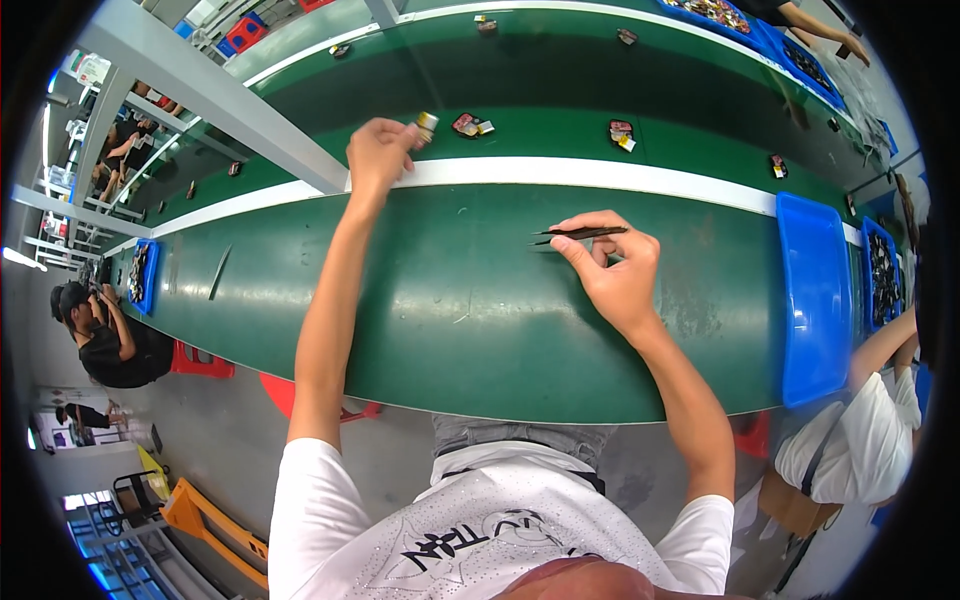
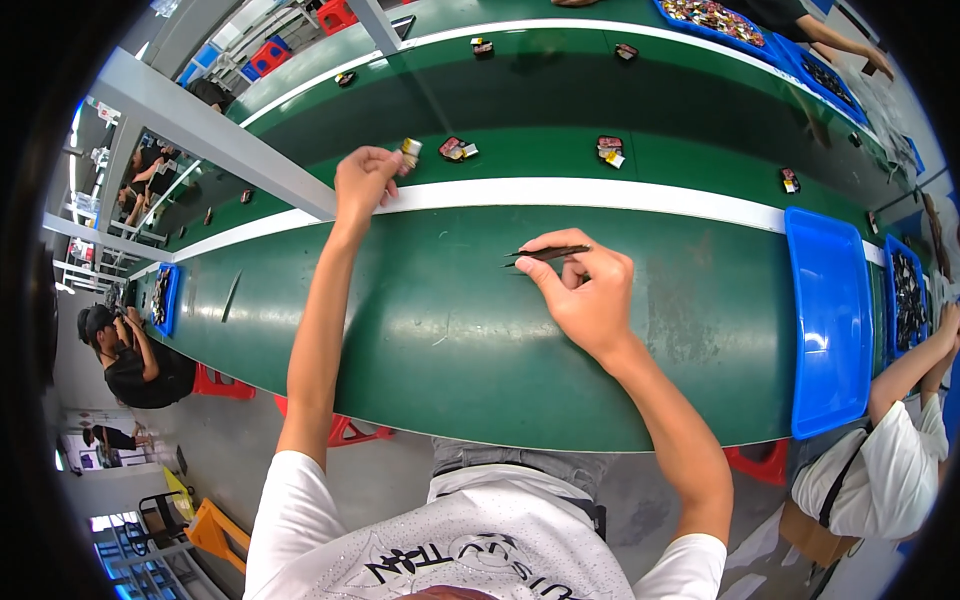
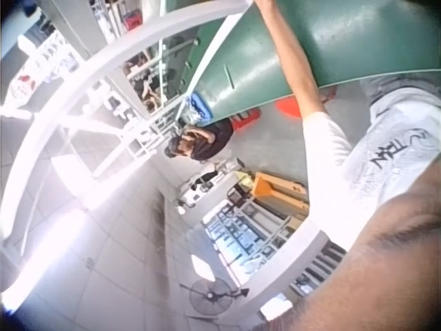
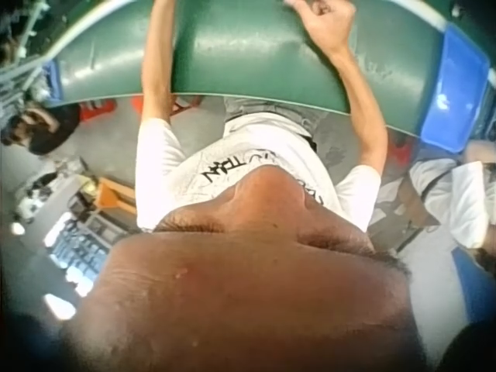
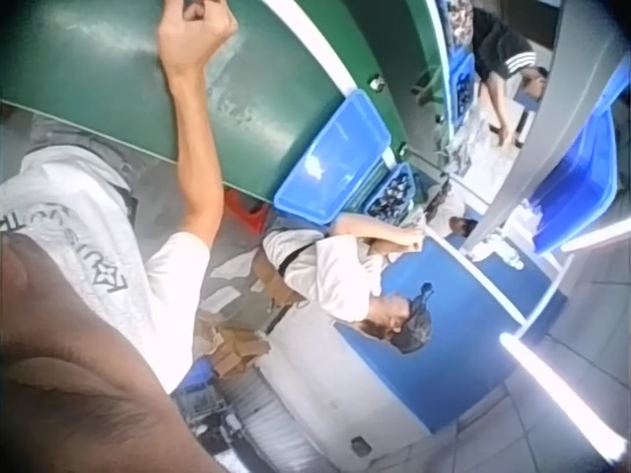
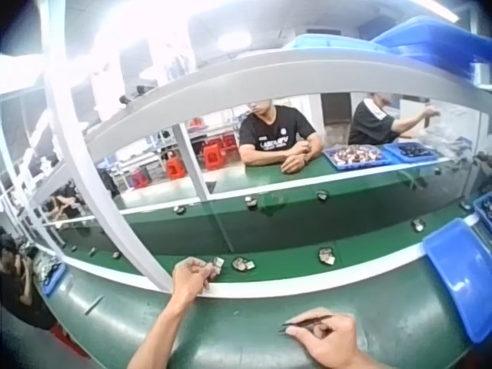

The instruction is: Assembling small electronic components using tweezers on a conveyor belt.

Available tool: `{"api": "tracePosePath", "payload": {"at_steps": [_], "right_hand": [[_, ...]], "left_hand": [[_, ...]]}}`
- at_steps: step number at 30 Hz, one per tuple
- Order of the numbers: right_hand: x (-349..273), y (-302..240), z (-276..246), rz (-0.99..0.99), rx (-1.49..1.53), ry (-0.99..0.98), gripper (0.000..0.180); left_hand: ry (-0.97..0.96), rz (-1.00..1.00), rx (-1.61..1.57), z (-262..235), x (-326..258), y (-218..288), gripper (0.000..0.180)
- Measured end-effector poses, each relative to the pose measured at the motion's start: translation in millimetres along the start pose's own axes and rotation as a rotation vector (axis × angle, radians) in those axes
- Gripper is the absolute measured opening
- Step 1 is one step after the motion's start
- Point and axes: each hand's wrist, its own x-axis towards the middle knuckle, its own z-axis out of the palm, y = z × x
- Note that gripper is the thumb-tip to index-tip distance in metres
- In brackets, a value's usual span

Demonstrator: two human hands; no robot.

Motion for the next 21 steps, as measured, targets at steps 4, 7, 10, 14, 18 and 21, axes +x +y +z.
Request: {"api": "tracePosePath", "payload": {"at_steps": [4, 7, 10, 14, 18, 21], "right_hand": [[0.3, -1.7, -1.5, 0.165, 0.23, 0.003, 0.011], [-2.4, -6.1, -2.8, 0.226, 0.34, -0.001, 0.009], [-7.5, -4.5, -4.5, 0.233, 0.329, -0.021, 0.01], [-10.4, 0.7, -6.8, 0.211, 0.259, -0.042, 0.012], [-13.0, 8.2, -8.6, 0.222, 0.252, -0.051, 0.012], [-14.5, 10.0, -11.7, 0.192, 0.155, -0.07, 0.013]], "left_hand": [[-0.253, -0.039, -0.081, 12.0, -71.4, 22.3, 0.018], [-0.349, -0.016, -0.135, 24.9, -115.9, 37.4, 0.018], [-0.399, 0.024, -0.165, 35.5, -141.2, 45.4, 0.015], [-0.384, 0.218, -0.1, 44.8, -152.1, 45.1, 0.014], [-0.408, 0.17, -0.134, 50.1, -158.2, 48.8, 0.015], [-0.404, 0.175, -0.17, 55.2, -161.0, 46.6, 0.015]]}}
